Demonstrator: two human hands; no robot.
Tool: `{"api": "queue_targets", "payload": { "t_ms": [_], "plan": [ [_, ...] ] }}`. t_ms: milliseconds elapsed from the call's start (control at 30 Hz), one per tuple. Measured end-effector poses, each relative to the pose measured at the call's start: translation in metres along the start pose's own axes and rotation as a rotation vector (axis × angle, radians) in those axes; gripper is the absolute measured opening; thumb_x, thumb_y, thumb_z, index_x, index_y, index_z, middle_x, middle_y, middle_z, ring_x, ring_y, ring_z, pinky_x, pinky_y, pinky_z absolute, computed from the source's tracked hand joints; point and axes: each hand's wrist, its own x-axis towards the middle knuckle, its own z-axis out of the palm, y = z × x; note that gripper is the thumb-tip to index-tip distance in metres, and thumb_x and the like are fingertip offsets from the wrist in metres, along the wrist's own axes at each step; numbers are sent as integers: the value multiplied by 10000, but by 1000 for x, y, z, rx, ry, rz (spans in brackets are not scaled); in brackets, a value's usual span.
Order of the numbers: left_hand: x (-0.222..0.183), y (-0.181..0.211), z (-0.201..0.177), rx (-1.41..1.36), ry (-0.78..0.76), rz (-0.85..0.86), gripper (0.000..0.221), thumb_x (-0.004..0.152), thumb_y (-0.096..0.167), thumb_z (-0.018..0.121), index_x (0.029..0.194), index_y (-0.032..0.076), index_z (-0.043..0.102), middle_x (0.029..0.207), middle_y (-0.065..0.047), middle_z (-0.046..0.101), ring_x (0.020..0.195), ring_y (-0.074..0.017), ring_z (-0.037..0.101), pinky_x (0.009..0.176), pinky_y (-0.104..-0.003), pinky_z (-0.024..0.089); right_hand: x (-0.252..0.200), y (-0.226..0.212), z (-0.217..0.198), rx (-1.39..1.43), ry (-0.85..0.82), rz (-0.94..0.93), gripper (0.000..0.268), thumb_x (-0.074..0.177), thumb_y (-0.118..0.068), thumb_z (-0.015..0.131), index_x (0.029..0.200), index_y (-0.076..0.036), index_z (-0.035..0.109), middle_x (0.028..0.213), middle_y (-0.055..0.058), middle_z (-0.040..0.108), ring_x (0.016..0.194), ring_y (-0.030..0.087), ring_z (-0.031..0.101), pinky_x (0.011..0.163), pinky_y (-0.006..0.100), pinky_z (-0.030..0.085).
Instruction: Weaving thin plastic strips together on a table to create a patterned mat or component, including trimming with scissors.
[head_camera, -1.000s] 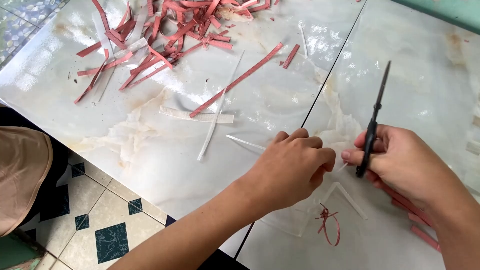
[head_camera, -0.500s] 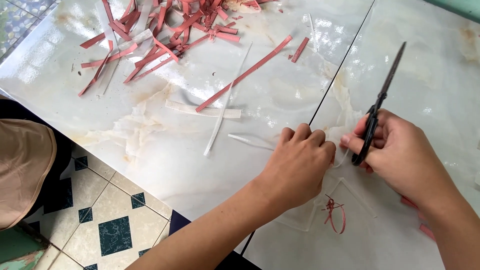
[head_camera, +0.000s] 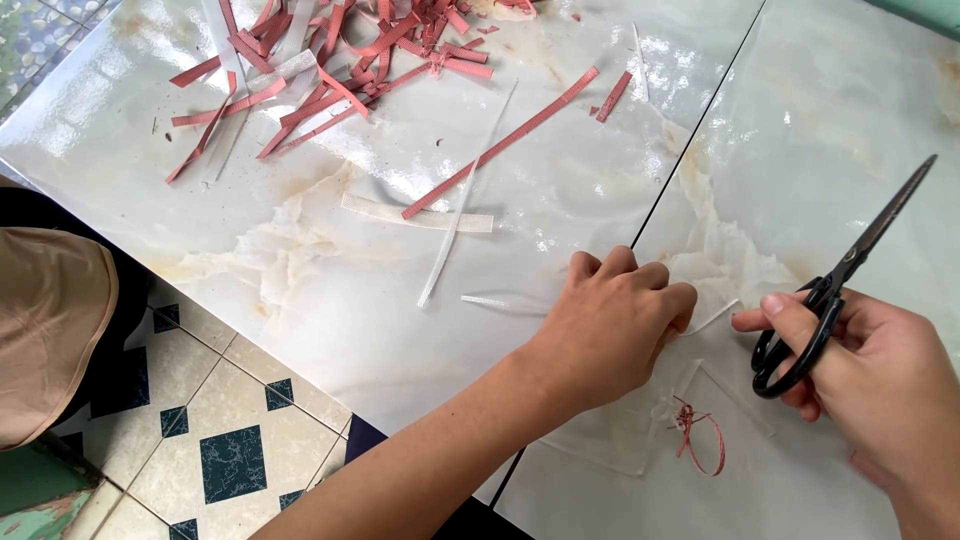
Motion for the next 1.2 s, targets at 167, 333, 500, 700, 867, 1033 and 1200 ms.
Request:
{"api": "queue_targets", "payload": {
  "t_ms": [167,333,500,700,867,1033,1200],
  "plan": [
    [1,-2,6,82,14,49,256,782,0,535,872,232,594,797,-4,560,791,-274,463,678,-427,312,-3,-13,1,57,-62,53,338,1004,-191,574,923,108,709,792,193,614,478,270,335,404,357,264],
    [0,-5,7,76,76,89,342,739,-54,531,872,255,595,816,-17,519,786,-281,446,669,-425,307,-2,-22,5,81,-85,94,337,1000,-205,552,843,92,575,1008,198,785,510,267,348,426,357,281],
    [3,-6,6,38,28,103,364,681,-88,559,873,216,615,893,13,545,863,-250,463,736,-410,327,14,-4,6,79,-105,102,374,1041,-241,591,872,93,583,774,237,635,484,311,398,430,382,298],
    [7,-6,-1,-103,-6,65,191,853,2,522,948,151,450,848,13,608,788,-264,476,693,-402,273,1,-28,11,55,-122,156,408,1033,-215,533,943,138,717,877,218,715,574,262,367,465,352,282],
    [11,-5,0,-74,-72,38,200,883,74,527,1021,197,604,836,5,583,850,-282,470,692,-409,295,2,-22,9,66,-124,157,387,1035,-222,530,870,112,635,965,193,763,604,252,369,473,357,289],
    [16,-3,2,-59,-125,2,192,890,114,542,1050,195,611,868,-12,591,870,-296,480,719,-418,333,2,-10,5,60,-136,93,426,1041,-216,516,801,129,584,969,199,779,566,293,378,465,389,313],
    [17,-6,4,-172,-148,-54,236,889,111,488,1053,210,626,863,1,591,894,-285,471,781,-389,317,7,12,2,120,-164,-239,377,1058,-164,508,829,116,614,747,193,581,521,246,430,393,372,352]
  ]
}}
